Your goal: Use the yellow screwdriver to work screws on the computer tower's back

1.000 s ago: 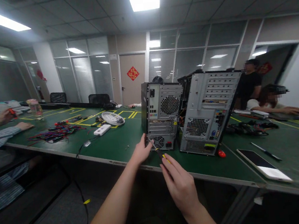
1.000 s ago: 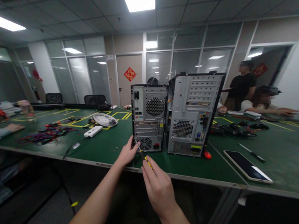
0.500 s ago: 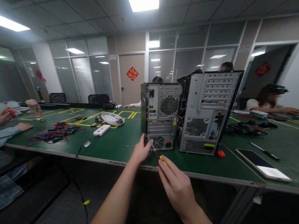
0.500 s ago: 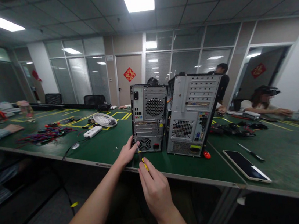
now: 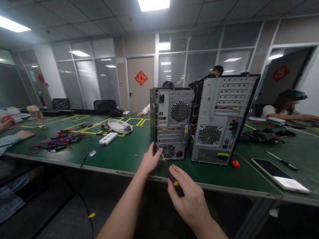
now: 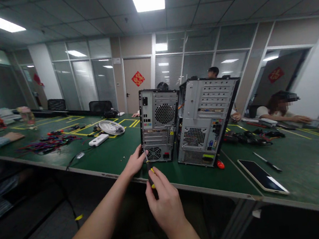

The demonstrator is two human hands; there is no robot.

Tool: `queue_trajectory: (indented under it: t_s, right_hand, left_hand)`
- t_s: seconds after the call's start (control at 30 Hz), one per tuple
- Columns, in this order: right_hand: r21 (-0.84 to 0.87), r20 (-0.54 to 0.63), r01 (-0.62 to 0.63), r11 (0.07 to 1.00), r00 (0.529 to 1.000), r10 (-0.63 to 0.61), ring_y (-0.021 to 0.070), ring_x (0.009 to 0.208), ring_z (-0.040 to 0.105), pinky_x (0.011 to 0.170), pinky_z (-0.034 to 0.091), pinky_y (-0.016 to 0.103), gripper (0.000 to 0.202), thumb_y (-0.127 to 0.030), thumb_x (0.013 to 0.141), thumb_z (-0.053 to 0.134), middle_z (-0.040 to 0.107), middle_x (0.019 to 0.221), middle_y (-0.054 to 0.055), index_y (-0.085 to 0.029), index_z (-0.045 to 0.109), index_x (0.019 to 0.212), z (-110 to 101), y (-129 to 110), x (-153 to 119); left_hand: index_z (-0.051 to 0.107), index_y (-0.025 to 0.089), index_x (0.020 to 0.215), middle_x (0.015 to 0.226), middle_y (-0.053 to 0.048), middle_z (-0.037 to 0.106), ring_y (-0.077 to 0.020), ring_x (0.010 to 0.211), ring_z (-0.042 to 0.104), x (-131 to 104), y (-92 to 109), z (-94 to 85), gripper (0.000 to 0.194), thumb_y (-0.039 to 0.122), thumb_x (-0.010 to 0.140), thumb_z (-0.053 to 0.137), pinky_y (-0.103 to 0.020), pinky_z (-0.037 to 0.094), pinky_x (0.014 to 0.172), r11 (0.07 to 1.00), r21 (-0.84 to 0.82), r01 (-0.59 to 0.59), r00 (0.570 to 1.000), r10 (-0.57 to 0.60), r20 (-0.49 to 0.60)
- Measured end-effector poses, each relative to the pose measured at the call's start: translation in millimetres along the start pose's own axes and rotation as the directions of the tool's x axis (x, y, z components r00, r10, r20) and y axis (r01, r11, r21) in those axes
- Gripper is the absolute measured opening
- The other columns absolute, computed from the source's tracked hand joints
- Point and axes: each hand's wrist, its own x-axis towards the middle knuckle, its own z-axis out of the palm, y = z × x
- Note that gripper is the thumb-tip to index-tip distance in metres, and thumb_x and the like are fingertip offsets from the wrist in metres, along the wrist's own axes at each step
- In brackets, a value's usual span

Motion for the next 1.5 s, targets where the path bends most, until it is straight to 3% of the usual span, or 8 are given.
queue_trajectory:
  t_s: [0.17, 0.33, 0.47, 0.6, 0.9, 1.2, 1.37, 1.5]
  right_hand:
    - [-0.036, 0.074, 0.001, 0.999, 0.997, 0.002, 0.0253, 0.122, 0.063, 0.104, 0.055, 0.040, 0.038, -0.017, 0.099, 0.052, 0.063, 0.134, 0.016, -0.013, 0.059, 0.136, -8, -4, 3]
    - [-0.104, 0.068, 0.015, 0.994, 0.998, -0.008, 0.0280, 0.112, 0.069, 0.093, 0.060, 0.041, 0.030, -0.024, 0.100, 0.055, 0.068, 0.125, 0.018, -0.013, 0.066, 0.125, -7, -1, 0]
    - [-0.050, 0.015, -0.046, 0.998, 0.999, 0.047, 0.0270, 0.114, 0.068, 0.099, 0.057, 0.041, 0.026, -0.026, 0.098, 0.057, 0.068, 0.125, 0.017, -0.015, 0.068, 0.119, -8, -4, 2]
    - [0.006, 0.046, -0.060, 0.998, 0.997, 0.060, 0.0269, 0.125, 0.061, 0.106, 0.053, 0.041, 0.033, -0.019, 0.096, 0.054, 0.061, 0.136, 0.016, -0.016, 0.063, 0.128, -13, -10, 5]
    - [0.054, 0.018, -0.060, 0.997, 0.998, 0.059, 0.0233, 0.101, 0.071, 0.088, 0.061, 0.034, 0.025, -0.031, 0.098, 0.059, 0.072, 0.110, 0.012, -0.019, 0.066, 0.119, -17, -1, 8]
    - [0.115, 0.018, -0.131, 0.985, 0.991, 0.130, 0.0216, 0.099, 0.070, 0.085, 0.062, 0.034, 0.019, -0.029, 0.097, 0.059, 0.066, 0.111, 0.010, -0.022, 0.071, 0.111, -24, -3, 13]
    - [0.121, 0.086, -0.171, 0.978, 0.983, 0.161, 0.0256, 0.110, 0.068, 0.091, 0.061, 0.038, 0.024, -0.026, 0.097, 0.057, 0.063, 0.127, 0.015, -0.020, 0.067, 0.118, -26, -3, 11]
    - [0.120, 0.078, -0.142, 0.983, 0.988, 0.133, 0.0252, 0.104, 0.070, 0.089, 0.062, 0.036, 0.018, -0.026, 0.095, 0.061, 0.069, 0.114, 0.013, -0.019, 0.068, 0.110, -24, -1, 10]
  left_hand:
    - [0.048, 0.021, 0.146, 0.139, -0.011, 0.062, -0.0291, 0.132, 0.056, 1, -2, -0.2, 0.068, 0.058, 0.089, 0.056, -0.042, 0.039, 0.113, 1.000, -0.024, -0.009, 1.000, 0.008, -0.004]
    - [0.048, 0.021, 0.146, 0.139, -0.010, 0.062, -0.0279, 0.133, 0.055, 2, -2, -0.1, 0.067, 0.057, 0.089, 0.056, -0.040, 0.039, 0.113, 1.000, -0.014, 0.020, 1.000, -0.020, -0.004]
    - [0.049, 0.021, 0.145, 0.139, -0.010, 0.062, -0.0281, 0.133, 0.055, 2, 0, -0.2, 0.067, 0.056, 0.089, 0.056, -0.041, 0.038, 0.114, 1.000, -0.002, 0.024, 1.000, -0.024, -0.004]
    - [0.048, 0.020, 0.146, 0.141, -0.010, 0.060, -0.0285, 0.135, 0.053, 1, 1, -0.7, 0.067, 0.055, 0.090, 0.055, -0.041, 0.037, 0.115, 1.000, 0.003, 0.027, 1.000, -0.027, -0.001]
    - [0.048, 0.020, 0.146, 0.141, -0.011, 0.061, -0.0280, 0.134, 0.054, 2, -1, -0.2, 0.067, 0.055, 0.089, 0.057, -0.041, 0.037, 0.115, 1.000, 0.008, 0.029, 1.000, -0.029, -0.006]
    - [0.051, 0.021, 0.144, 0.138, -0.010, 0.063, -0.0284, 0.132, 0.056, 4, -6, 1.4, 0.065, 0.054, 0.089, 0.059, -0.042, 0.040, 0.113, 1.000, -0.020, 0.008, 1.000, -0.009, -0.015]
    - [0.050, 0.021, 0.144, 0.139, -0.011, 0.062, -0.0282, 0.133, 0.055, 5, -7, 1.5, 0.065, 0.054, 0.088, 0.059, -0.043, 0.039, 0.114, 1.000, -0.023, -0.005, 1.000, 0.005, -0.022]
    - [0.051, 0.022, 0.144, 0.139, -0.010, 0.063, -0.0282, 0.133, 0.055, 6, -8, 1.3, 0.064, 0.053, 0.088, 0.059, -0.042, 0.040, 0.114, 1.000, -0.011, 0.015, 1.000, -0.015, -0.023]
